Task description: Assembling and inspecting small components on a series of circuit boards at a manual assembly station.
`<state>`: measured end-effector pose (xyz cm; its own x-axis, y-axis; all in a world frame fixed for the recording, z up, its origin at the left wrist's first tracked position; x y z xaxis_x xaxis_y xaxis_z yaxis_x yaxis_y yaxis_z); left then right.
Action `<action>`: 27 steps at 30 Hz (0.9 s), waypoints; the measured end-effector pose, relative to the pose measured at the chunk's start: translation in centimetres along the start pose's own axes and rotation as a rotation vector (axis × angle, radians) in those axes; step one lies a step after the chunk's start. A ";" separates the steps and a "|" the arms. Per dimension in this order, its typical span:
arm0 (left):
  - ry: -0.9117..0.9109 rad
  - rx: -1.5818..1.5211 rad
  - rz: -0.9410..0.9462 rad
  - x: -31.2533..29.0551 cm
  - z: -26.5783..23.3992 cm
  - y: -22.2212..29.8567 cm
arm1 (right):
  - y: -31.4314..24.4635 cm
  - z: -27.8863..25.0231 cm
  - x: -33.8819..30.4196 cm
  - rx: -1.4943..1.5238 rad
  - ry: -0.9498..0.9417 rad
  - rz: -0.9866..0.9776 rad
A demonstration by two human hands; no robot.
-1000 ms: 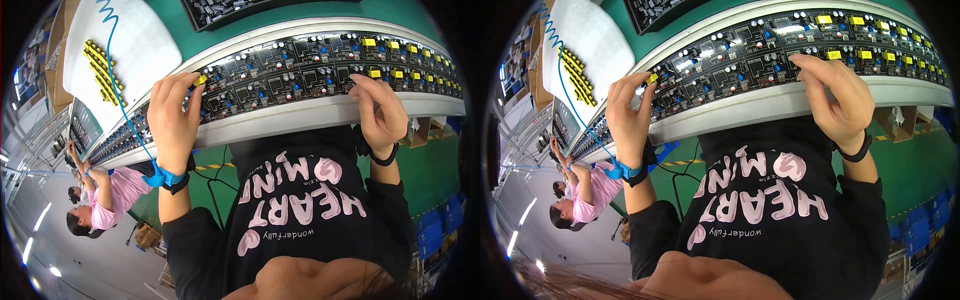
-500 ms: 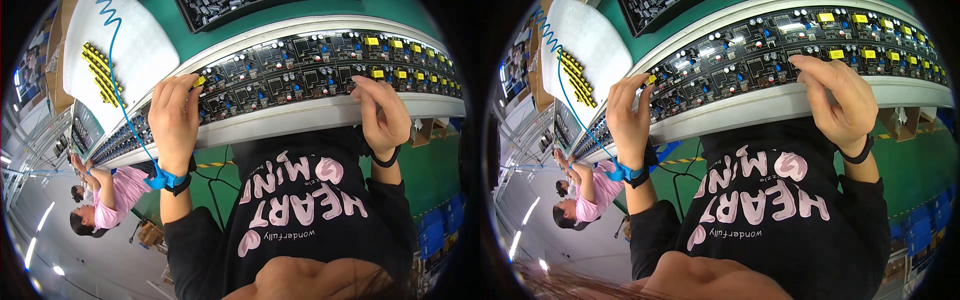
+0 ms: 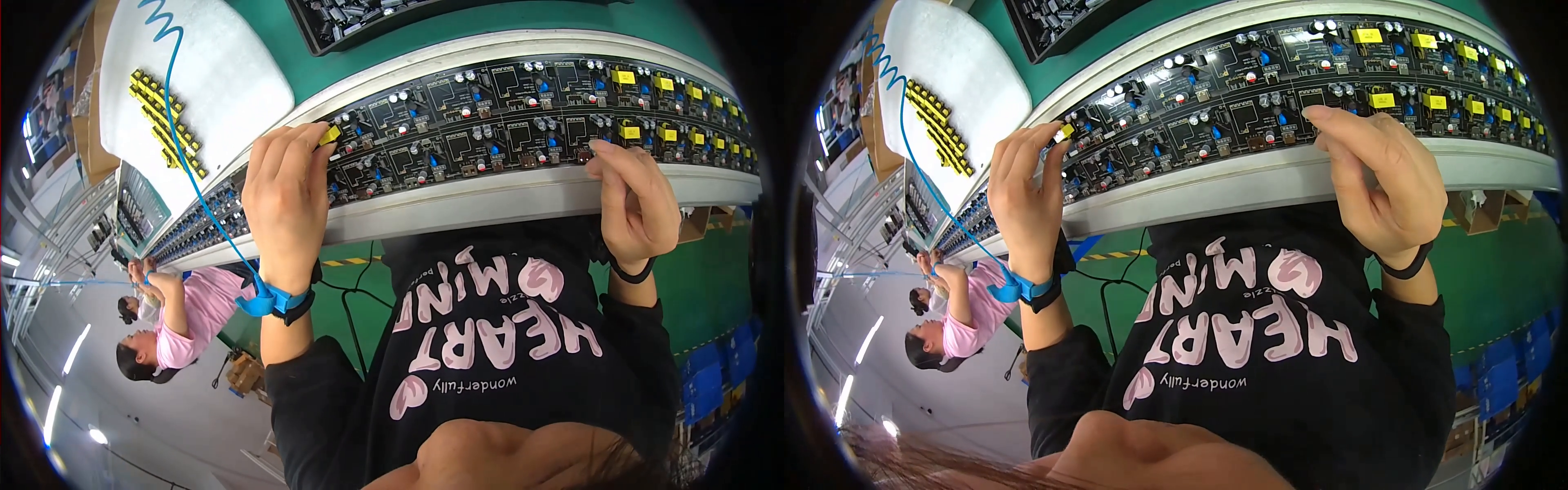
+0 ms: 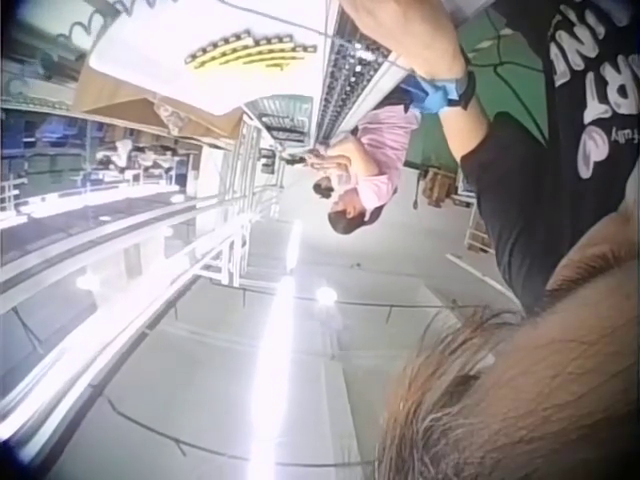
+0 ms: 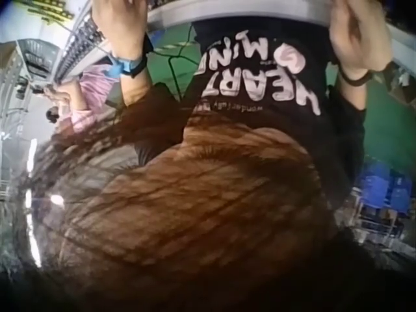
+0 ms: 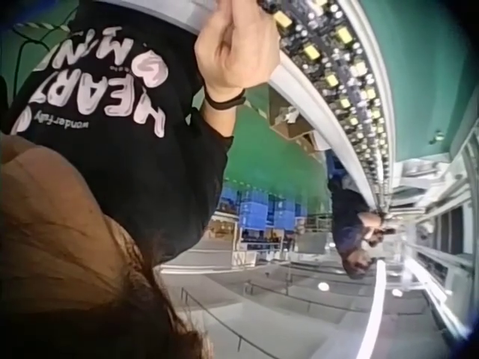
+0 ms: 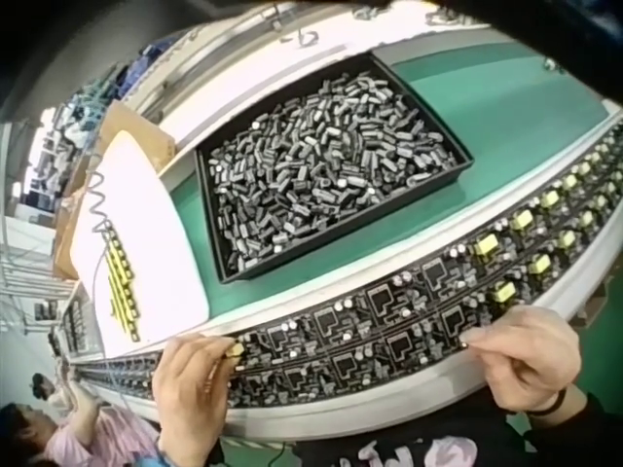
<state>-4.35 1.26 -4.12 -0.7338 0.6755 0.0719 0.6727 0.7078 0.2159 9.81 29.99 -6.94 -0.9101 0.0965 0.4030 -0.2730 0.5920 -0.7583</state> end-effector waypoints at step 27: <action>-0.102 0.096 -0.164 -0.3 -4.7 1.8 | -1.3 -2.7 0.8 0.228 -0.172 0.037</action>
<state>-3.39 1.32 0.79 -0.8241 0.5636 -0.0567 0.5545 0.8232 0.1221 10.30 31.50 -4.25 -0.9550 -0.0339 0.2946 -0.2837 0.3937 -0.8744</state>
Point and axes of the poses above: each hand's wrist, its own x-axis towards the middle knuckle, its own z-axis out of the palm, y = z × x, the point moved 3 cm from there along x, towards the middle knuckle, and after that the axes turned 1 degree about -y, right-handed, at the moved point
